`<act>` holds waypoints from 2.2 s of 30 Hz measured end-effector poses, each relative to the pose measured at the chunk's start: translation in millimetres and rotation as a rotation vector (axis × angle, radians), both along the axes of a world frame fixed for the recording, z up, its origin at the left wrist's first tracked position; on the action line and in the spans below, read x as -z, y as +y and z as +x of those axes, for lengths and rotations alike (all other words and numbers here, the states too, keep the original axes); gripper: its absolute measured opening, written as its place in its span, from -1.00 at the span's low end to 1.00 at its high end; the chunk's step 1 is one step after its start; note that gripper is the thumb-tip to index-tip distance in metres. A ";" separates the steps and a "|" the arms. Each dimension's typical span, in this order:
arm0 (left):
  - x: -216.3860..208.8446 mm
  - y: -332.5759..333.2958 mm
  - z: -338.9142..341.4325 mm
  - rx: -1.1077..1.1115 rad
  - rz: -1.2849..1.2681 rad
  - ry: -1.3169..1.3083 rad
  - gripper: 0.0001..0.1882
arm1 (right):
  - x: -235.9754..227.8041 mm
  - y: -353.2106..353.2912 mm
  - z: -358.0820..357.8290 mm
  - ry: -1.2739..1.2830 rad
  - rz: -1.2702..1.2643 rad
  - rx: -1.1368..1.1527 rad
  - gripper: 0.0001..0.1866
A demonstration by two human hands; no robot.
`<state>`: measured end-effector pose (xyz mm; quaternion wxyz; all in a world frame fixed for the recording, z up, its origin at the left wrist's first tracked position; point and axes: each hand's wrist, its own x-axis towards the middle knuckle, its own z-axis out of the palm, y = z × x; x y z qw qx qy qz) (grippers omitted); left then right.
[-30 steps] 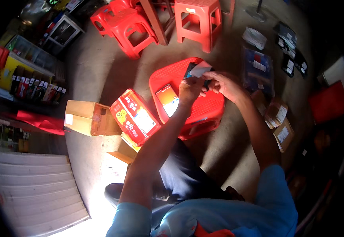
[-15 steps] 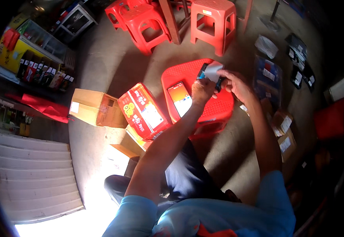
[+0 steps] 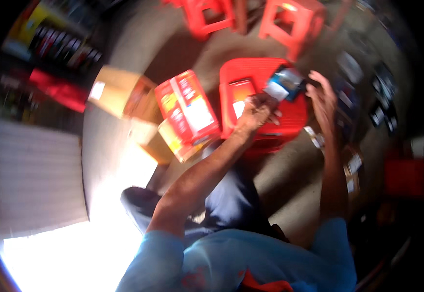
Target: The person sits on the floor and processes several cardboard boxes. They pick up each box, scan its barcode with a smartphone, and then apply a printed shipping label to the box using a handheld label printer. The labeled boxes are stacked nearby.
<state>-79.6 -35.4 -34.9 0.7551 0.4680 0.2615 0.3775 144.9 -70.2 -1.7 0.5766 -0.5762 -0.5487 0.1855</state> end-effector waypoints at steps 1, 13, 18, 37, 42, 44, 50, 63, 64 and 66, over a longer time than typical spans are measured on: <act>-11.4 -14.2 -23.4 -0.018 0.021 -0.054 -0.67 | -11.4 -12.6 -24.8 -0.076 -0.102 0.011 -0.60; -90.4 -120.8 -191.1 -0.320 -0.153 0.049 -0.71 | -31.3 -46.6 -233.6 -0.578 0.459 -0.527 -0.67; -89.7 -138.6 -230.7 -0.398 -0.166 -0.043 -0.69 | -36.2 -42.1 -281.6 -0.532 0.481 -0.634 -0.78; 190.7 -234.4 -681.7 -1.255 -0.617 0.354 -0.60 | 149.3 11.8 -523.4 0.333 -0.727 -0.916 -0.30; 243.6 -212.0 -637.7 -1.074 -0.507 0.842 -0.66 | 268.7 3.1 -549.0 0.253 -0.835 -0.886 -0.15; 249.7 -202.6 -626.6 -1.059 -0.596 0.664 -0.69 | 295.5 -2.5 -563.1 0.336 -0.865 -0.869 -0.11; 271.7 -204.2 -603.2 -0.938 -0.574 1.047 -0.68 | 346.1 -8.2 -591.0 0.440 -0.750 -0.888 -0.09; 318.8 -180.7 -672.6 -0.868 -0.576 1.425 -0.34 | 342.2 -63.7 -598.1 0.607 -0.782 -0.975 -0.15; 311.2 -171.4 -686.9 -1.240 -0.688 0.874 -0.41 | 349.9 -74.4 -604.1 0.704 -0.836 -1.022 -0.14; 290.5 -143.0 -709.9 -1.553 -0.749 0.411 -0.50 | 336.0 -73.6 -609.9 0.774 -0.917 -0.879 -0.24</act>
